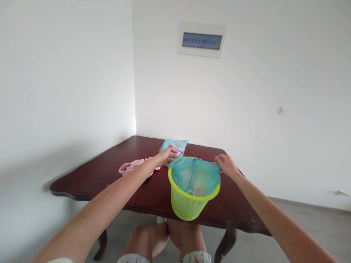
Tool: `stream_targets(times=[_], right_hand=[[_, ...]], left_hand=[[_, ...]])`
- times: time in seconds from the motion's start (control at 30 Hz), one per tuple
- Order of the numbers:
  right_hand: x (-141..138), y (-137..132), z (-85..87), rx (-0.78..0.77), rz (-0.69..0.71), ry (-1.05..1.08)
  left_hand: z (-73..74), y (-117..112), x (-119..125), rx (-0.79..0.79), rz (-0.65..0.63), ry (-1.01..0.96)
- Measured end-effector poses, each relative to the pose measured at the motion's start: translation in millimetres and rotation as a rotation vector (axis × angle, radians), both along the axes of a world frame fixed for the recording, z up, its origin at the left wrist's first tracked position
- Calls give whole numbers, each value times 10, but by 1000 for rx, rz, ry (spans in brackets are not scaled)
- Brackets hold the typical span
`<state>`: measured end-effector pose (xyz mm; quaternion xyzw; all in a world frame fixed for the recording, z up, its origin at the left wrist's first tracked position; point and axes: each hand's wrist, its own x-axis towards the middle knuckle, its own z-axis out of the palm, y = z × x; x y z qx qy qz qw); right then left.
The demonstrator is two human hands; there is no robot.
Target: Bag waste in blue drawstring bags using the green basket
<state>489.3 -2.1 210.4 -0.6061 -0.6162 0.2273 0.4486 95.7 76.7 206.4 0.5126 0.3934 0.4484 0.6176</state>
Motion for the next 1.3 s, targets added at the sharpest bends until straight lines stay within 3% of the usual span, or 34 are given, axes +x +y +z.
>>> stream_targets(times=[0.13,0.33,0.5,0.7,0.87,1.0,1.13,1.23,1.3], right_hand=[[-214,65,-80,206,-25,7],[-417,32,-109,407,1,60],[-400,-228,177,731,38,74],[-466,-655,529,984,-197,331],[-521,-846,729,887,-271,545],[-514,-904,786,700,-129,623],[-508,-890,676,475,39,584],[-507,-861,552,426,5,413],[-509,-851,502,428,-53,306]], left_hand=[[74,39,122,-59,33,-147],[366,78,169,78,134,-347],[710,-18,-10,207,108,-372],[964,-353,-322,362,145,-8],[1041,-673,-346,431,43,15],[1082,-879,-287,469,-15,-37],[1120,-1018,-273,553,3,-35],[1141,-1108,-286,628,33,49],[1148,-1166,-288,648,-13,81]])
